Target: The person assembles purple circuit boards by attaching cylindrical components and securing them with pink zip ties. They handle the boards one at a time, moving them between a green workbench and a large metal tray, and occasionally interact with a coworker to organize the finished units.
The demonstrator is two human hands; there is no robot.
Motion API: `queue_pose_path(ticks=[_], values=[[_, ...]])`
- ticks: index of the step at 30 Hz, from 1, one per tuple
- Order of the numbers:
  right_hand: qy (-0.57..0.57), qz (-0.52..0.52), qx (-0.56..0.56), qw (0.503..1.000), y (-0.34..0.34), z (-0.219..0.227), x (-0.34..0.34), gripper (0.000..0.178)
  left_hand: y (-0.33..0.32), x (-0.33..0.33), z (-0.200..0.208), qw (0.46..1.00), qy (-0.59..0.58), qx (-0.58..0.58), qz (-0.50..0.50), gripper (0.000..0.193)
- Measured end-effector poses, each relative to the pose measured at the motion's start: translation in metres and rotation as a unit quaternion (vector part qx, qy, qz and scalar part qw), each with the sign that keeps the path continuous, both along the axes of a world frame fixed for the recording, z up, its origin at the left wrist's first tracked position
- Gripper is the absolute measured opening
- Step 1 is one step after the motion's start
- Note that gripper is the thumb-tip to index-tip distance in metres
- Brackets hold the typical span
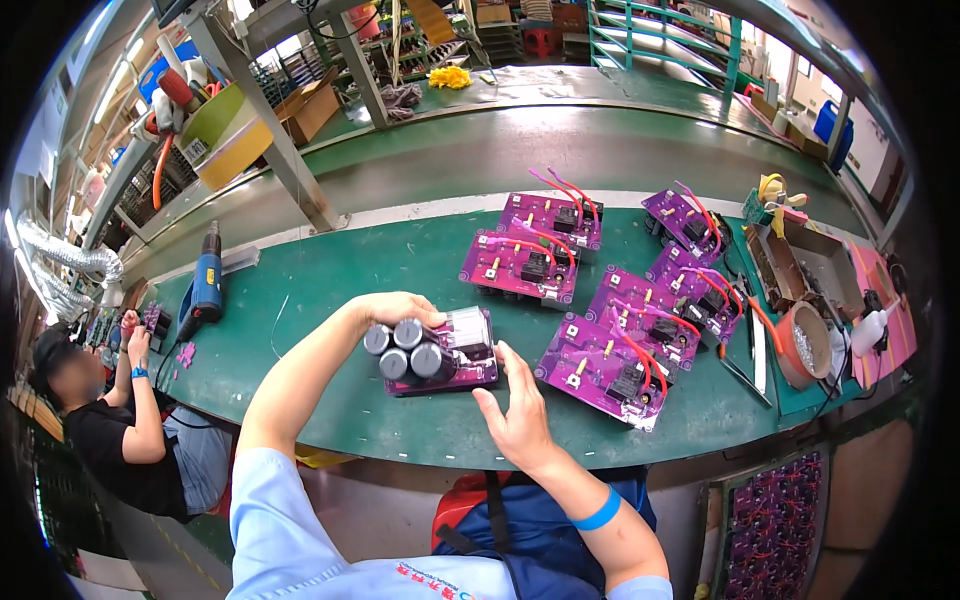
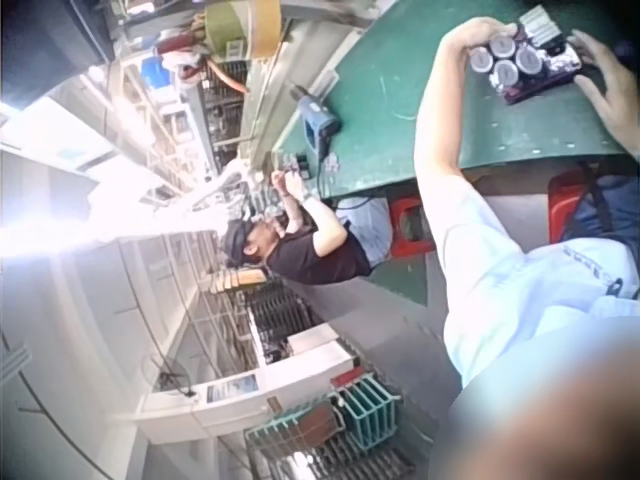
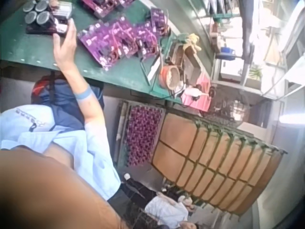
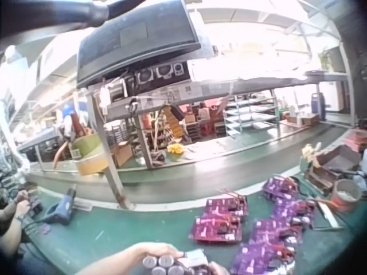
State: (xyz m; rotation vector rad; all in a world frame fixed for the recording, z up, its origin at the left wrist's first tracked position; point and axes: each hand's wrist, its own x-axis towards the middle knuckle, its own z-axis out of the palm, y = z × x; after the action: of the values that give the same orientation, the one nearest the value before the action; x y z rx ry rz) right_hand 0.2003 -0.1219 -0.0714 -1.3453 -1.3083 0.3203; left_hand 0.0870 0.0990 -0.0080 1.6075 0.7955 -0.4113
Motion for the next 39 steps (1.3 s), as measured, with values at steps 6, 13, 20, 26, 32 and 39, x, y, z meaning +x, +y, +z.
queue_pose_path(ticks=[6, 13, 20, 26, 32, 39], values=[[0.073, 0.023, -0.021, 0.997, 0.002, -0.005, -0.002, 0.059, 0.033, -0.011, -0.043, 0.994, -0.107, 0.011, 0.012, 0.025], [0.036, 0.018, -0.043, 0.998, 0.001, -0.002, 0.000, 0.061, 0.042, -0.010, -0.053, 0.990, -0.134, 0.023, -0.031, 0.017], [0.019, 0.014, -0.053, 0.998, 0.001, 0.000, -0.003, 0.059, 0.035, -0.010, -0.043, 0.998, -0.065, 0.010, 0.017, 0.023], [-0.005, 0.011, -0.051, 0.999, 0.001, 0.002, -0.004, 0.058, 0.031, -0.009, -0.043, 0.996, -0.068, 0.056, -0.005, 0.025], [-0.114, -0.036, -0.020, 0.993, -0.001, 0.003, -0.005, 0.059, 0.021, -0.004, -0.039, 0.996, -0.040, -0.036, 0.069, 0.030], [-0.279, -0.022, 0.161, 0.946, -0.060, 0.032, 0.003, 0.047, -0.039, -0.024, 0.017, 0.911, -0.192, 0.339, -0.133, 0.032]])
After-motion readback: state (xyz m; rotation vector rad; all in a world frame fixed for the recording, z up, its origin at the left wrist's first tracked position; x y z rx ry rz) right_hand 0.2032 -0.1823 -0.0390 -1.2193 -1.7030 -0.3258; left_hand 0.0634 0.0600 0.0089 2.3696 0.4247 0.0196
